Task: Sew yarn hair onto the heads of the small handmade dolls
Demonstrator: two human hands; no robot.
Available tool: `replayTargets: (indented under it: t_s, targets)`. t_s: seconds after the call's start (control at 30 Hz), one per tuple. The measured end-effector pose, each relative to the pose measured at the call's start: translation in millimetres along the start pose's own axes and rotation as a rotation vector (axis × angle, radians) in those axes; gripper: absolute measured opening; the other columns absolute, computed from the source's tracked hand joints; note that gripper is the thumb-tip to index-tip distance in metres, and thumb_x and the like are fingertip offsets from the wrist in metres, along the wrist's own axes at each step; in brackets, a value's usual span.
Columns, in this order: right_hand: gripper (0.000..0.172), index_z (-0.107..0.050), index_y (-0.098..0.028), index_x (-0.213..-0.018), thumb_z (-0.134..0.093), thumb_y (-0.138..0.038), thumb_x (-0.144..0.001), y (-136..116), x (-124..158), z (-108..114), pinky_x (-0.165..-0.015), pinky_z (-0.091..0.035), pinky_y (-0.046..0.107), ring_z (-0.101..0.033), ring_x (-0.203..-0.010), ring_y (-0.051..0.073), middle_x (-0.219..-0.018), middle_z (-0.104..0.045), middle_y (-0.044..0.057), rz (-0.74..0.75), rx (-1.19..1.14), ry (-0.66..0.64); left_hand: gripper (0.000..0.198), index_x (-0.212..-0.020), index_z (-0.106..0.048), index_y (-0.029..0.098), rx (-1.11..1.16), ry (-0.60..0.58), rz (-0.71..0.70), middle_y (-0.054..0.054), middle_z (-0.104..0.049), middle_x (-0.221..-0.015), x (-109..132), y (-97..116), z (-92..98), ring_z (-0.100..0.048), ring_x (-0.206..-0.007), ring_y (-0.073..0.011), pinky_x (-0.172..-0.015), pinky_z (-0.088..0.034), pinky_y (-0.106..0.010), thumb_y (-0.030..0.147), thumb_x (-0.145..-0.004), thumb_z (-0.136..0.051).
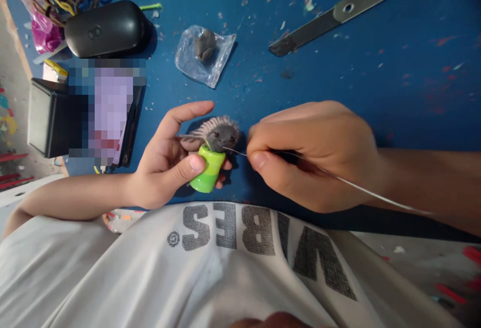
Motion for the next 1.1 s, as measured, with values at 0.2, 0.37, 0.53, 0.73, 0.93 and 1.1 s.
replayTargets:
  t_s: [0.2,0.37,0.53,0.73,0.93,1.1]
  targets:
    - [0.033,-0.049,-0.026,-0.084,-0.057,-0.01,-0.111,-3,2,0,-0.064,-0.038,0.033,-0.043,-0.062,0.014,-0.069,-0.051,-0.005,0.038,0.02,-0.019,0.058,-0.172,-0.053,0.047,0.041,0.012,-0.038,0.001,-0.094,-0.125,-3,-4,-0.1,-0.097,-0.096,-0.0248,-0.078,-0.083,-0.038,0.042,-0.122,-0.082]
    - [0.034,-0.048,-0.026,-0.083,-0.056,-0.016,-0.115,3,5,-4,-0.061,-0.037,0.032,-0.044,-0.059,0.013,-0.067,-0.051,-0.005,0.05,0.021,0.074,0.072,-0.175,-0.054,0.043,-0.032,0.081,-0.006,-0.001,-0.093,-0.116,-2,-8,3.8,-0.096,-0.088,-0.0277,-0.071,-0.081,-0.039,0.054,-0.115,-0.092]
    - [0.033,-0.051,-0.025,-0.083,-0.058,-0.014,-0.114,2,3,-3,-0.062,-0.037,0.031,-0.044,-0.06,0.012,-0.068,-0.052,-0.005,0.037,0.035,0.031,0.056,-0.174,-0.057,0.045,0.018,0.001,-0.054,0.0,-0.095,-0.127,-3,-3,0.8,-0.098,-0.096,-0.0257,-0.077,-0.082,-0.035,0.04,-0.123,-0.08]
    - [0.033,-0.054,-0.024,-0.084,-0.059,-0.012,-0.114,-1,1,3,-0.062,-0.038,0.029,-0.047,-0.062,0.011,-0.07,-0.056,-0.005,0.011,0.053,-0.024,0.068,-0.18,-0.052,0.039,-0.033,0.001,-0.032,0.001,-0.093,-0.122,-4,-3,2.5,-0.098,-0.094,-0.0296,-0.072,-0.08,-0.035,0.052,-0.121,-0.083]
    - [0.033,-0.054,-0.024,-0.084,-0.061,-0.013,-0.114,1,1,0,-0.062,-0.038,0.03,-0.046,-0.062,0.012,-0.07,-0.055,-0.005,0.015,0.072,-0.021,0.068,-0.179,-0.055,0.042,-0.064,0.031,-0.034,0.0,-0.094,-0.121,-2,-8,5.4,-0.097,-0.088,-0.0289,-0.069,-0.078,-0.034,0.053,-0.119,-0.085]
    - [0.032,-0.053,-0.024,-0.083,-0.059,-0.011,-0.112,1,0,-1,-0.064,-0.04,0.029,-0.048,-0.063,0.011,-0.071,-0.056,-0.005,0.023,0.065,-0.014,0.083,-0.187,-0.05,0.035,-0.129,0.055,-0.066,0.002,-0.091,-0.109,-1,-14,13.2,-0.097,-0.087,-0.0295,-0.068,-0.073,-0.032,0.064,-0.117,-0.084]
Point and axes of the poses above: each hand's wrist, its own x-axis away from the middle knuckle, its own z-axis out of the back of the hand, y = z × x, the point moved 5 cm from there along -x, towards the middle knuckle
